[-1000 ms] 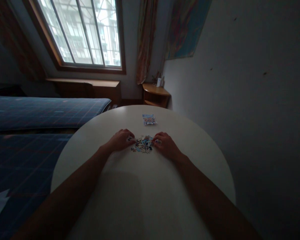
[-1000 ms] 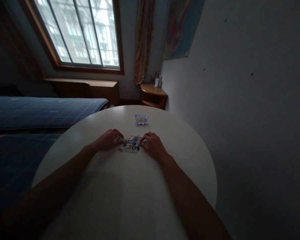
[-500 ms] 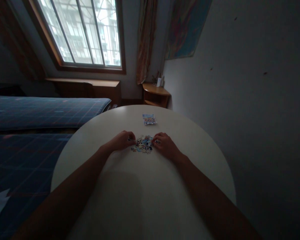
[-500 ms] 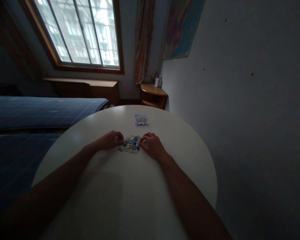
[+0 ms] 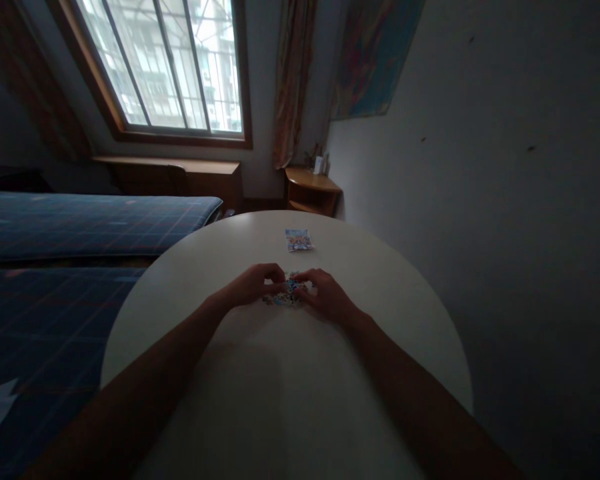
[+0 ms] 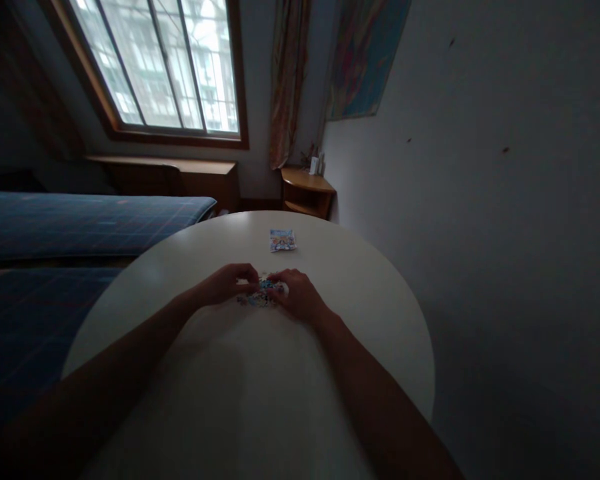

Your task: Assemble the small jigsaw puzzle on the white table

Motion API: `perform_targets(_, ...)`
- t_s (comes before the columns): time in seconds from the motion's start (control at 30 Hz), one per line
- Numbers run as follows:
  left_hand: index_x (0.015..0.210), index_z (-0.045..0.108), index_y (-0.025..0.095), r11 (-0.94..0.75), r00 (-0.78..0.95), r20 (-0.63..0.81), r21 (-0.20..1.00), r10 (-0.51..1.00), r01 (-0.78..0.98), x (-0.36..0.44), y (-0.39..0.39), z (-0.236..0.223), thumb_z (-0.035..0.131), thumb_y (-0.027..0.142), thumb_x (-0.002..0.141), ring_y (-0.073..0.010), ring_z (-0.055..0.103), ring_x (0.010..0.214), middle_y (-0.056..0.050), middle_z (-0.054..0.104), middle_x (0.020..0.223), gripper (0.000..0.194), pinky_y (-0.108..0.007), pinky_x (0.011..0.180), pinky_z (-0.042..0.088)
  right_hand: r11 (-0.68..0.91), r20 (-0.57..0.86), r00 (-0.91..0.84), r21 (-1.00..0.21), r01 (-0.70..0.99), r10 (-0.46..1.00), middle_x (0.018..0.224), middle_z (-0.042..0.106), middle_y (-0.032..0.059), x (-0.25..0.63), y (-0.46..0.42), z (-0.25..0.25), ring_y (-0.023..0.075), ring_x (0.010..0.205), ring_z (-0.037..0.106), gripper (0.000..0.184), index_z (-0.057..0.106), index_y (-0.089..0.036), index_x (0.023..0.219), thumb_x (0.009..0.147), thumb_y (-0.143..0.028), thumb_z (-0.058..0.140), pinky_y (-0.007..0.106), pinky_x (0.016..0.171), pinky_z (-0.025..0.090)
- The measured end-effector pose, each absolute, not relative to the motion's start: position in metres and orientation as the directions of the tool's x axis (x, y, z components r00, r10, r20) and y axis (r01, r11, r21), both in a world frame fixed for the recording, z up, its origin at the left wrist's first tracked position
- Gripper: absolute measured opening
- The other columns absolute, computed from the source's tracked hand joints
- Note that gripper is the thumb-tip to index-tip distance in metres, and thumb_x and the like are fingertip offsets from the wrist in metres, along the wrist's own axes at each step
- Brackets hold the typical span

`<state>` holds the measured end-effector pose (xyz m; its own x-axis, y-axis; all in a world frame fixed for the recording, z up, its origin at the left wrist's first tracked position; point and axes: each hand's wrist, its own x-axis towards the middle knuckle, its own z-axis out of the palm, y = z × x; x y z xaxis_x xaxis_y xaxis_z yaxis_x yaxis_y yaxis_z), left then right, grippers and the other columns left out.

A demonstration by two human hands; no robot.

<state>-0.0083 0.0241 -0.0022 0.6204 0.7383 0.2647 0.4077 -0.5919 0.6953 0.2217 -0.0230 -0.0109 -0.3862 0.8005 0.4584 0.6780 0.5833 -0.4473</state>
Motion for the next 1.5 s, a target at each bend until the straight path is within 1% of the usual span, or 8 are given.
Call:
perform_targets(0.13, 0.087, 0.063, 0.017, -0.581, 0.622, 0.276, 0.729, 0.733, 0.361, -0.001, 0.02, -0.003, 0.069, 0.037, 0.083, -0.0161, 0.065, 0.079, -0.003, 0.07, 0.084, 0.022, -0.028, 0.075, 0.051, 0.624, 0.469, -0.423, -0.466, 0.627, 0.775, 0.103, 0.074, 0.0065, 0.216, -0.027, -0.007, 0.0196, 0.097, 0.066, 0.021, 0.069, -0.021, 0.107, 0.09, -0.032, 0.067, 0.035, 0.092, 0.046)
perform_targets(0.3, 0.087, 0.063, 0.016, -0.557, 0.61, 0.273, 0.757, 0.744, 0.342, 0.004, 0.016, -0.002, 0.067, 0.034, 0.085, -0.016, 0.066, 0.076, -0.003, 0.07, 0.08, 0.019, -0.027, 0.07, 0.052, 0.603, 0.467, -0.394, -0.496, 0.624, 0.792, 0.097, 0.075, 0.005, 0.214, -0.026, -0.008, 0.018, 0.09, 0.067, 0.015, 0.071, -0.022, 0.099, 0.092, -0.034, 0.065, 0.034, 0.088, 0.047)
perform_targets(0.53, 0.089, 0.064, 0.015, -0.568, 0.563, 0.29, 0.71, 0.774, 0.415, 0.005, 0.017, -0.001, 0.065, 0.027, 0.086, -0.0141, 0.067, 0.074, -0.003, 0.071, 0.081, 0.013, -0.024, 0.071, 0.053, 0.564, 0.479, -0.327, -0.522, 0.64, 0.814, 0.088, 0.075, 0.0032, 0.22, -0.022, -0.01, 0.0161, 0.082, 0.068, 0.011, 0.071, -0.021, 0.094, 0.092, -0.029, 0.064, 0.03, 0.083, 0.048)
perform_targets(0.67, 0.087, 0.067, 0.018, -0.564, 0.487, 0.311, 0.612, 0.816, 0.554, -0.003, 0.024, -0.003, 0.064, 0.024, 0.085, -0.0144, 0.066, 0.075, -0.002, 0.072, 0.082, 0.007, -0.025, 0.072, 0.05, 0.453, 0.455, -0.232, -0.472, 0.756, 0.86, 0.088, 0.075, 0.0027, 0.229, -0.018, -0.009, 0.0157, 0.082, 0.068, 0.011, 0.071, -0.021, 0.095, 0.091, -0.028, 0.064, 0.028, 0.08, 0.049)
perform_targets(0.83, 0.081, 0.071, 0.022, -0.501, 0.396, 0.311, 0.445, 0.864, 0.742, -0.015, 0.026, -0.002, 0.066, 0.022, 0.084, -0.0163, 0.064, 0.076, -0.001, 0.071, 0.087, 0.006, -0.026, 0.072, 0.047, 0.3, 0.419, -0.101, -0.442, 0.845, 0.902, 0.089, 0.076, 0.0047, 0.246, -0.013, -0.009, 0.0184, 0.082, 0.069, 0.016, 0.073, -0.021, 0.097, 0.092, -0.03, 0.061, 0.03, 0.079, 0.05)
perform_targets(1.03, 0.081, 0.074, 0.025, -0.455, 0.377, 0.278, 0.315, 0.883, 0.833, -0.022, 0.026, -0.004, 0.066, 0.022, 0.085, -0.0179, 0.064, 0.082, -0.001, 0.071, 0.096, 0.01, -0.026, 0.075, 0.047, 0.162, 0.392, -0.008, -0.361, 0.919, 0.92, 0.1, 0.076, 0.006, 0.258, -0.011, -0.009, 0.0212, 0.09, 0.068, 0.021, 0.075, -0.021, 0.1, 0.093, -0.031, 0.058, 0.033, 0.081, 0.048)
perform_targets(1.3, 0.087, 0.075, 0.024, -0.472, 0.399, 0.281, 0.273, 0.873, 0.839, -0.02, 0.027, -0.01, 0.063, 0.028, 0.088, -0.0216, 0.065, 0.089, -0.004, 0.071, 0.096, 0.013, -0.029, 0.078, 0.048, 0.119, 0.331, -0.043, -0.212, 0.97, 0.942, 0.103, 0.075, 0.0064, 0.256, -0.016, -0.002, 0.0227, 0.097, 0.065, 0.022, 0.077, -0.022, 0.099, 0.092, -0.029, 0.058, 0.032, 0.084, 0.047)
perform_targets(1.5, 0.108, 0.073, 0.025, -0.54, 0.443, 0.335, 0.302, 0.832, 0.786, -0.009, 0.026, -0.019, 0.052, 0.035, 0.096, -0.0228, 0.062, 0.105, -0.005, 0.07, 0.113, 0.026, -0.033, 0.092, 0.047, 0.089, 0.288, -0.041, -0.156, 0.984, 0.957, 0.1, 0.076, 0.0072, 0.253, -0.017, 0.001, 0.0215, 0.093, 0.066, 0.024, 0.078, -0.023, 0.098, 0.091, -0.032, 0.056, 0.03, 0.081, 0.047)
